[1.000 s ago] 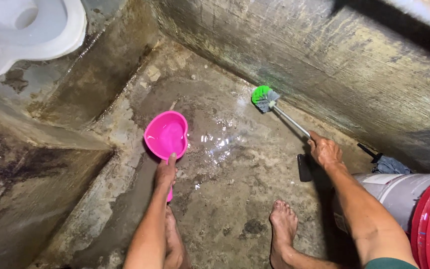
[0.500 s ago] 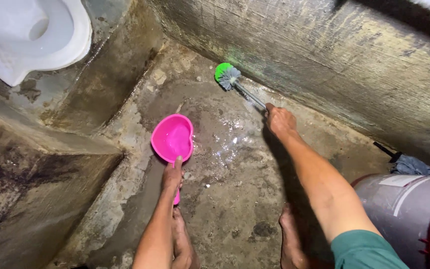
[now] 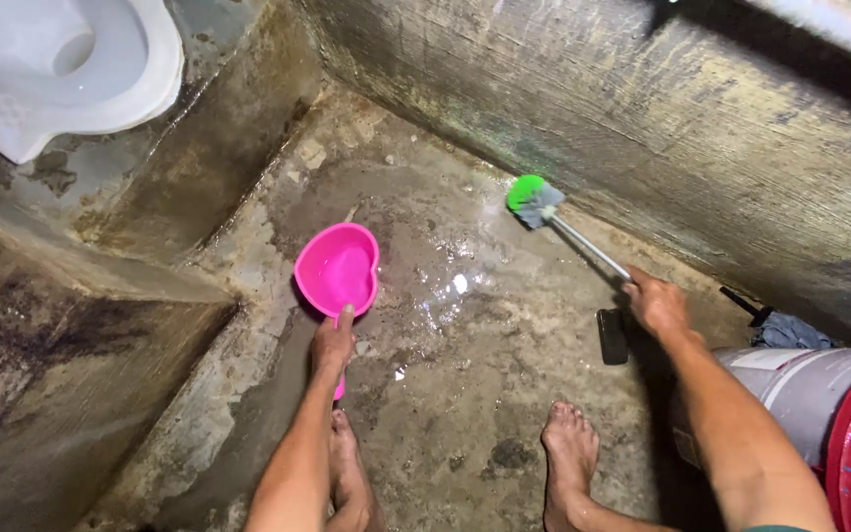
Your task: The person sits on a wet concrete floor in a bathroom and scrubs the surface with a long-handled brush. They repeatedly scoop water from a red bucket using a pink scoop and pour it onto the floor to aid the cleaning process.
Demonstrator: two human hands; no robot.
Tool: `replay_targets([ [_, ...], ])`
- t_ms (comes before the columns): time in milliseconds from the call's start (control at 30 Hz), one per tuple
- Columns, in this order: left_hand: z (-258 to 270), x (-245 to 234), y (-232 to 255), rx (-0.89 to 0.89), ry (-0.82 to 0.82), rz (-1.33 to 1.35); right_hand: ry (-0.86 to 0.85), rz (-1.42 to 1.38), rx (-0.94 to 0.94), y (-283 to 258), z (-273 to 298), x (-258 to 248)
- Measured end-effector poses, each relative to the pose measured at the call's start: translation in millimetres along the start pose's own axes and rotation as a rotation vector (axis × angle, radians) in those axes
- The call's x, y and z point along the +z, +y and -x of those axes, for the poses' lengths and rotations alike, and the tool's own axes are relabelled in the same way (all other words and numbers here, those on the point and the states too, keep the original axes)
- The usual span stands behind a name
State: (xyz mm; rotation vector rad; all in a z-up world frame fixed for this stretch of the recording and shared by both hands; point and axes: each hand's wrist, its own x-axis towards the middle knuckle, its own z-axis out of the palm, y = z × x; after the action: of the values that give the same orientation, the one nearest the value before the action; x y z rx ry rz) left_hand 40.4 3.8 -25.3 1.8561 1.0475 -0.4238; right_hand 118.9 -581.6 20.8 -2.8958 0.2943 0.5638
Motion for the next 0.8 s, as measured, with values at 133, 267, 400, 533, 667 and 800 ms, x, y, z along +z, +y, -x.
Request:
replay_targets([
  [133,-20.4,-3.8,-2.4,0.026,-0.004,-0.046,0.015,0.063,0.05,35.9,12.2,1.4],
  [267,-17.0,4.8,20.8,0.043,-0.03,-0.044,0.003,0.002,0.079,1.5,22.2,-0.3],
  [400,25.5,11.5,68.6,0.057,-0.064,-0.065,0.006,-0.106,0.067,-79.9,33.8,-23.3],
  [533,8.7,24.7,79.4,0.099,-0.083,-0.126,0.004,-0.089,0.018,-130.0,12.5,-29.8],
  [667,4.2,26.4,96.2,0.117,-0.106,-0.181,-0.027,-0.111,0.017,-149.2,-1.3,-24.3],
  [800,11.2,15.0,108.3,0.079,-0.156,-0.222,-0.078,-0.032,0.024,-152.9,-3.0,-22.7],
])
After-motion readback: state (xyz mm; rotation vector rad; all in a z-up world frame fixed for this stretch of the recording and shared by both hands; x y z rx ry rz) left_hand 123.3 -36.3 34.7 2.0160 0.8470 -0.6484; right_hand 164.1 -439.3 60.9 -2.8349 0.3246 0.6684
